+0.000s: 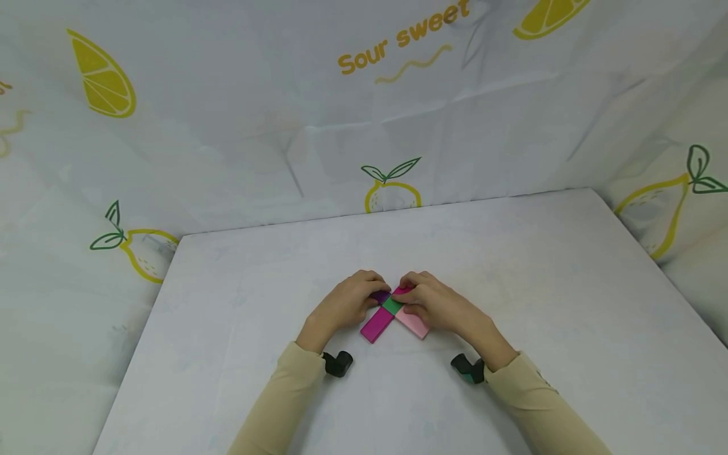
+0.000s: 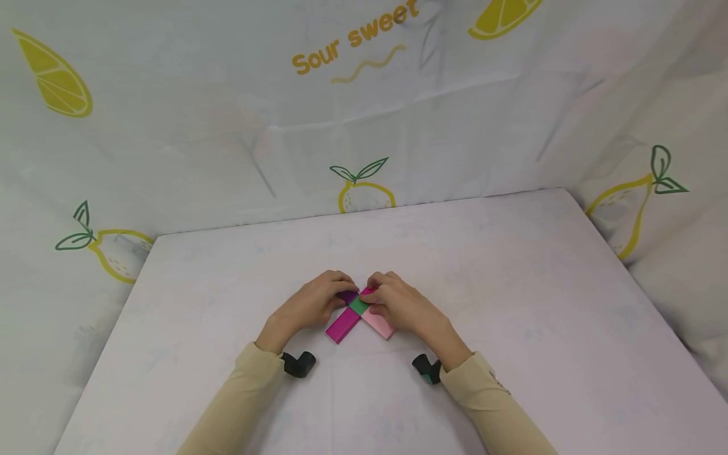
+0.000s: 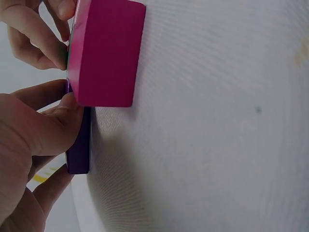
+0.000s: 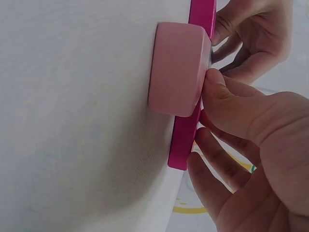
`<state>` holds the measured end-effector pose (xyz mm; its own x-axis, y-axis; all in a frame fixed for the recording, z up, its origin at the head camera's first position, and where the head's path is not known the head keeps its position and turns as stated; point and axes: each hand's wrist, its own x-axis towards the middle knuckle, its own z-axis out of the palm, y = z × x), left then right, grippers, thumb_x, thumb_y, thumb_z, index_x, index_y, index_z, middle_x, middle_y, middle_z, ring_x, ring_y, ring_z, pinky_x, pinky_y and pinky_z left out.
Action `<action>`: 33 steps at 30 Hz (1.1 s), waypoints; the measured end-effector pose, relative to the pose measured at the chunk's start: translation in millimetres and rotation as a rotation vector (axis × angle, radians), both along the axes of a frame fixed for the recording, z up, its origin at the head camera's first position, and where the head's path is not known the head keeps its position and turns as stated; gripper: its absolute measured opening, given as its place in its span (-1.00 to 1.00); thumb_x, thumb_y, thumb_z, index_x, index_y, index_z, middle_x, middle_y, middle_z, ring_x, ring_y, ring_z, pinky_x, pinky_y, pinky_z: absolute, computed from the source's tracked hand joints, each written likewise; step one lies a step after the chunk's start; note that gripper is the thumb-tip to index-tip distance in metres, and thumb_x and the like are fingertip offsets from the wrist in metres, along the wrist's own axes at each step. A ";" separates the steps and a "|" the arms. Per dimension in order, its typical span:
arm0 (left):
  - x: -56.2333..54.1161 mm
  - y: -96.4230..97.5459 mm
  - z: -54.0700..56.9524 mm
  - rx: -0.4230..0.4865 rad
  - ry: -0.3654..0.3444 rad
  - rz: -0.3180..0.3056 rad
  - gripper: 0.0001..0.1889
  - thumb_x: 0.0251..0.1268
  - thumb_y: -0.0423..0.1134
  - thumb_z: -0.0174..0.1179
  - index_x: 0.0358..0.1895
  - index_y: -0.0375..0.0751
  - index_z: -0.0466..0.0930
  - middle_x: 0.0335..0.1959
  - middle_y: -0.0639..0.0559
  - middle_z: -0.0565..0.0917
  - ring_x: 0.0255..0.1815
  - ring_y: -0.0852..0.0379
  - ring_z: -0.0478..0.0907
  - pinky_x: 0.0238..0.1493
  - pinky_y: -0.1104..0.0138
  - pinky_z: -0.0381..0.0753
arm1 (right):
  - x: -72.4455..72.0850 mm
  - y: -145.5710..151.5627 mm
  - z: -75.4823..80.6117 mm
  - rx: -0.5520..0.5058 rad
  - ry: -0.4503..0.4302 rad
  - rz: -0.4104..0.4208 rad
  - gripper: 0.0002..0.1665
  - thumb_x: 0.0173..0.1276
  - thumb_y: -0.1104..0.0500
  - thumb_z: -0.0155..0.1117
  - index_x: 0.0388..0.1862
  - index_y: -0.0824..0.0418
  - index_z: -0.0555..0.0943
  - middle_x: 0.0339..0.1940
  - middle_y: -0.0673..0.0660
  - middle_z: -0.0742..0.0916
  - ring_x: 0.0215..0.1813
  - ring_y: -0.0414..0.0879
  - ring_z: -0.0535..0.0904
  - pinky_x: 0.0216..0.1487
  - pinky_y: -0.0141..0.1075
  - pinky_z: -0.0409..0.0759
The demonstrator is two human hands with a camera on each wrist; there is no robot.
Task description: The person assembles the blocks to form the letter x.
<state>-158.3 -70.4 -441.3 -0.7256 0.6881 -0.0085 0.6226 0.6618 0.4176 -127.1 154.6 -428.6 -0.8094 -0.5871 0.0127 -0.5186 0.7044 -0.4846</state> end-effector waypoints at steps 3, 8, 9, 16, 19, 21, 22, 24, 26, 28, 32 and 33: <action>-0.1 -0.3 0.0 0.000 -0.001 -0.001 -0.68 0.41 -0.40 0.26 0.18 -0.19 0.66 0.18 -0.04 0.65 0.27 0.02 0.57 0.35 0.17 0.56 | -0.1 -0.2 0.1 -0.002 0.007 0.001 -0.66 0.37 0.32 0.38 0.12 0.26 0.75 0.10 0.19 0.67 0.15 0.08 0.57 0.17 -0.07 0.64; -0.4 -1.2 -0.4 0.007 -0.001 -0.002 -0.68 0.40 -0.41 0.25 0.18 -0.20 0.66 0.16 -0.04 0.66 0.26 0.02 0.57 0.34 0.18 0.56 | -0.6 -0.4 0.4 -0.001 0.010 -0.001 -0.66 0.35 0.33 0.39 0.11 0.26 0.75 0.09 0.18 0.67 0.14 0.07 0.57 0.16 -0.08 0.65; -0.5 -1.4 -0.4 0.009 0.000 -0.003 -0.68 0.40 -0.41 0.25 0.18 -0.20 0.66 0.16 -0.04 0.66 0.26 0.03 0.57 0.34 0.18 0.56 | -0.8 -0.5 0.4 0.001 0.011 0.000 -0.66 0.35 0.33 0.39 0.11 0.26 0.75 0.09 0.18 0.67 0.14 0.07 0.57 0.16 -0.09 0.65; -1.5 -1.9 -0.5 0.007 0.011 -0.010 -0.68 0.40 -0.40 0.26 0.18 -0.20 0.66 0.15 -0.03 0.66 0.25 0.02 0.58 0.32 0.17 0.57 | -1.6 -1.3 1.7 0.015 0.019 -0.002 -0.66 0.35 0.32 0.40 0.10 0.26 0.75 0.08 0.19 0.68 0.12 0.07 0.57 0.14 -0.10 0.66; -1.6 -2.0 -0.7 0.007 0.014 -0.011 -0.68 0.39 -0.40 0.26 0.18 -0.19 0.66 0.15 -0.03 0.67 0.25 0.01 0.58 0.32 0.16 0.58 | -1.8 -1.9 2.3 0.022 0.017 -0.003 -0.66 0.35 0.32 0.40 0.11 0.25 0.75 0.08 0.19 0.68 0.12 0.07 0.57 0.14 -0.10 0.66; -1.8 -2.1 -0.3 0.006 0.017 -0.014 -0.68 0.39 -0.40 0.27 0.18 -0.20 0.66 0.15 -0.03 0.67 0.25 0.01 0.58 0.31 0.16 0.58 | -2.2 -2.3 2.3 0.024 0.017 -0.002 -0.66 0.35 0.32 0.39 0.11 0.25 0.75 0.08 0.19 0.68 0.12 0.07 0.57 0.14 -0.10 0.66; -1.8 -2.2 0.0 0.006 0.018 -0.015 -0.68 0.39 -0.40 0.27 0.17 -0.20 0.67 0.15 -0.03 0.67 0.25 0.01 0.58 0.31 0.16 0.58 | -2.3 -2.5 2.4 0.025 0.016 -0.002 -0.66 0.36 0.32 0.39 0.11 0.26 0.75 0.09 0.19 0.68 0.12 0.07 0.57 0.14 -0.10 0.65; -1.9 -2.4 0.4 0.003 0.019 -0.016 -0.68 0.39 -0.41 0.27 0.17 -0.20 0.67 0.15 -0.04 0.67 0.25 0.01 0.59 0.31 0.14 0.58 | -2.1 -3.0 3.2 0.026 0.012 -0.005 -0.65 0.36 0.33 0.39 0.11 0.26 0.75 0.09 0.20 0.68 0.13 0.08 0.57 0.15 -0.08 0.65; -2.0 -2.5 0.7 0.000 0.019 -0.015 -0.68 0.39 -0.40 0.27 0.17 -0.19 0.67 0.15 -0.04 0.67 0.25 0.01 0.59 0.30 0.12 0.58 | -1.8 -3.6 4.0 0.029 0.008 -0.009 -0.65 0.35 0.33 0.39 0.12 0.27 0.74 0.10 0.20 0.68 0.14 0.09 0.57 0.16 -0.07 0.65; -2.1 -2.6 0.9 -0.004 0.019 -0.015 -0.68 0.39 -0.40 0.27 0.17 -0.19 0.67 0.16 -0.04 0.67 0.25 0.00 0.58 0.29 0.10 0.58 | -1.4 -4.4 5.0 0.034 0.001 -0.014 -0.64 0.35 0.33 0.39 0.12 0.26 0.74 0.10 0.21 0.68 0.14 0.09 0.56 0.16 -0.08 0.66; -1.9 -2.6 1.9 -0.011 0.022 -0.015 -0.68 0.39 -0.39 0.27 0.17 -0.18 0.67 0.16 -0.04 0.67 0.26 0.00 0.58 0.29 0.09 0.58 | -0.9 -5.7 6.0 0.049 -0.004 -0.019 -0.63 0.34 0.33 0.40 0.13 0.26 0.74 0.10 0.20 0.68 0.13 0.07 0.56 0.13 -0.11 0.67; -1.7 -2.5 2.4 -0.012 0.024 -0.015 -0.68 0.39 -0.38 0.27 0.17 -0.18 0.67 0.16 -0.04 0.67 0.26 0.00 0.59 0.29 0.09 0.58 | -0.9 -6.0 6.2 0.051 -0.003 -0.019 -0.63 0.34 0.33 0.40 0.13 0.26 0.74 0.10 0.20 0.68 0.13 0.06 0.56 0.13 -0.12 0.67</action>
<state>-160.1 -72.9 -438.9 -0.7150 0.6991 0.0003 0.6424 0.6568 0.3948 -127.9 148.6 -422.4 -0.8204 -0.5715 -0.0194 -0.5034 0.7378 -0.4497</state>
